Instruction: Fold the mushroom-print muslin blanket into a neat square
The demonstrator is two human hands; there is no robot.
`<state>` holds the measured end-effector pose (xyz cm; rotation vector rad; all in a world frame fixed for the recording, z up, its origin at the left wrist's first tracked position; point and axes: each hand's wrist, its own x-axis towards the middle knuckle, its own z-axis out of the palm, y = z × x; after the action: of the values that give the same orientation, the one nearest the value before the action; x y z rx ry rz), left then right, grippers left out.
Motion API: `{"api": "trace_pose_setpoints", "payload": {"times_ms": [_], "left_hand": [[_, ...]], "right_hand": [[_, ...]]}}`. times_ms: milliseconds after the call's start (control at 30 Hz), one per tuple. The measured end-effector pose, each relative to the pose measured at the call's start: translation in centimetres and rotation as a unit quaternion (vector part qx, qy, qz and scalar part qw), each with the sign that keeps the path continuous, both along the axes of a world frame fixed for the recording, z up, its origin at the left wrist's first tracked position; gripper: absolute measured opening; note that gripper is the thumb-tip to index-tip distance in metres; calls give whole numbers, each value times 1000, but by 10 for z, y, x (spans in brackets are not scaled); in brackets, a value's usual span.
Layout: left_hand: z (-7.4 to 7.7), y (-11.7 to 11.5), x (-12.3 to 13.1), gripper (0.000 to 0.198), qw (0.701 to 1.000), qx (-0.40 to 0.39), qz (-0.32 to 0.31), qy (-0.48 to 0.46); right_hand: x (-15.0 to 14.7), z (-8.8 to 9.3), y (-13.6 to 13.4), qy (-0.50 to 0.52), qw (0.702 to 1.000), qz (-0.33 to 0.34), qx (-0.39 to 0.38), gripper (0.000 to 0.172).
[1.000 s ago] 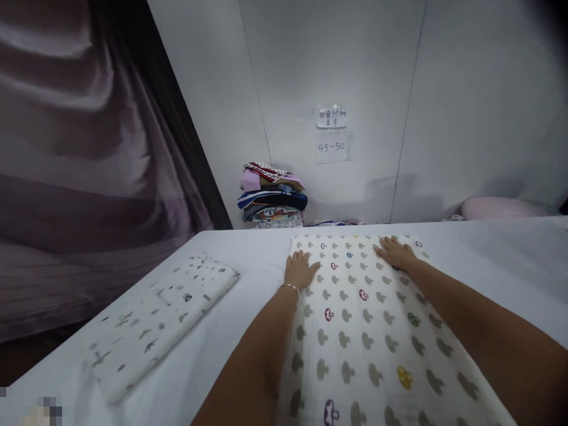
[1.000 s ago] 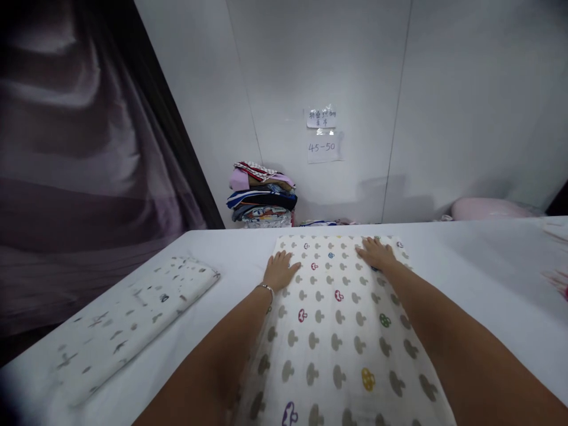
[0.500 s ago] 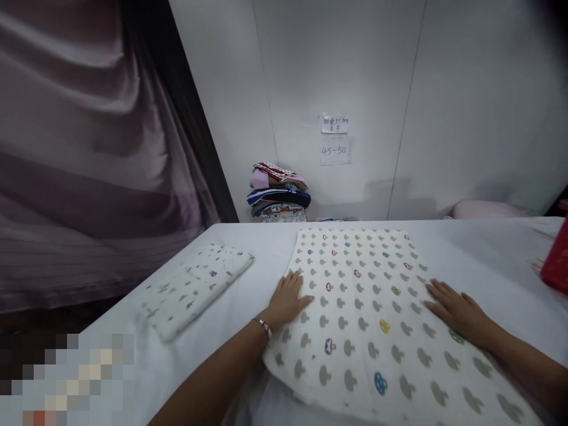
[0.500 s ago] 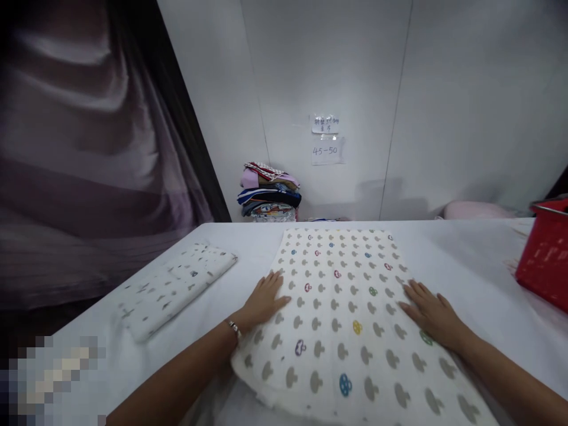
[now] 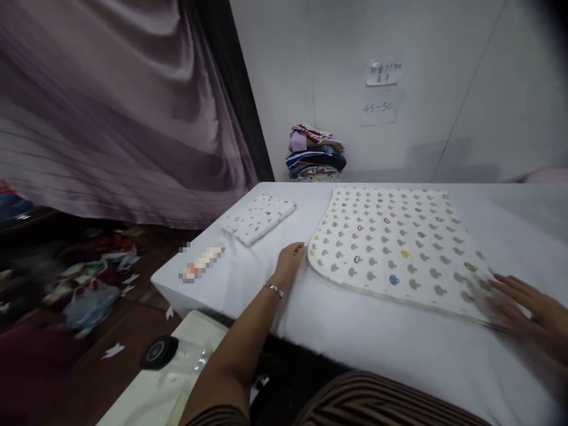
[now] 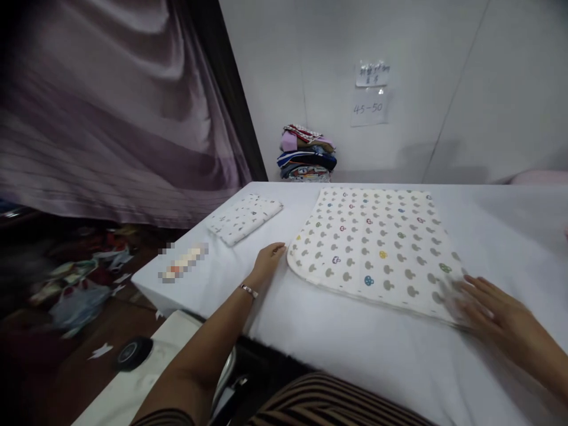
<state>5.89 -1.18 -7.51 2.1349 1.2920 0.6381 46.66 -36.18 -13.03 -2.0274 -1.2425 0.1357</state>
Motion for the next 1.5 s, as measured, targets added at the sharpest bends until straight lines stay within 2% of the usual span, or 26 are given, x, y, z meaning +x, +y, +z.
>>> {"api": "trace_pose_setpoints", "payload": {"times_ms": [67, 167, 267, 333, 433, 567, 700, 767, 900, 967, 1100, 1200, 1267, 1333, 1400, 1433, 1500], "left_hand": [[3, -8, -2, 24, 1000, -2, -8, -18], [2, -22, -5, 21, 1000, 2, -30, -4], [-3, -33, -6, 33, 999, 15, -43, 1], [-6, -38, -5, 34, 999, 28, -46, -8], [-5, -43, 1, 24, 999, 22, -35, -12], [-1, -47, 10, 15, 999, 12, -18, -25], [-1, -50, 11, 19, 999, 15, 29, 5], [0, -51, 10, 24, 998, 12, 54, 39], [4, -49, 11, 34, 993, -38, 38, 107], [6, -48, 15, 33, 990, -48, 20, 135], [4, -47, 24, 20, 989, -40, 21, 139], [1, -48, 26, 13, 995, -63, 38, 72], [0, -50, 24, 10, 984, -169, 52, -24], [1, -53, 21, 8, 937, -308, 70, -148], [4, -57, 18, 9, 880, -388, 84, -261], [5, -60, 17, 10, 860, -402, 86, -302], [7, -65, 15, 10, 838, -405, 81, -355]], "right_hand": [[-34, 18, 23, -32, 999, 34, -13, 43], [-93, 40, 64, -37, 989, 132, -56, 43], [-142, 53, 102, -71, 965, 240, -78, 43], [-167, 57, 124, -91, 951, 290, -57, 40], [-196, 58, 156, -113, 941, 318, -37, 37], [-226, 57, 195, -122, 951, 279, -52, 37], [-241, 57, 220, -83, 958, 264, -75, 22], [-241, 58, 224, -41, 961, 267, -68, 22], [-236, 62, 222, 56, 968, 242, -28, 22], [-236, 64, 221, 52, 971, 231, -28, 22], [-244, 62, 227, -20, 967, 239, -85, 16], [-248, 59, 235, -32, 963, 255, -76, 22], [-245, 59, 238, -34, 968, 246, -24, 26], [-241, 63, 237, -62, 971, 227, 36, 26], [-240, 69, 233, -121, 967, 218, 51, 26], [-242, 72, 230, -157, 962, 221, 31, 25], [-248, 75, 226, -221, 945, 239, -46, 23]]}}
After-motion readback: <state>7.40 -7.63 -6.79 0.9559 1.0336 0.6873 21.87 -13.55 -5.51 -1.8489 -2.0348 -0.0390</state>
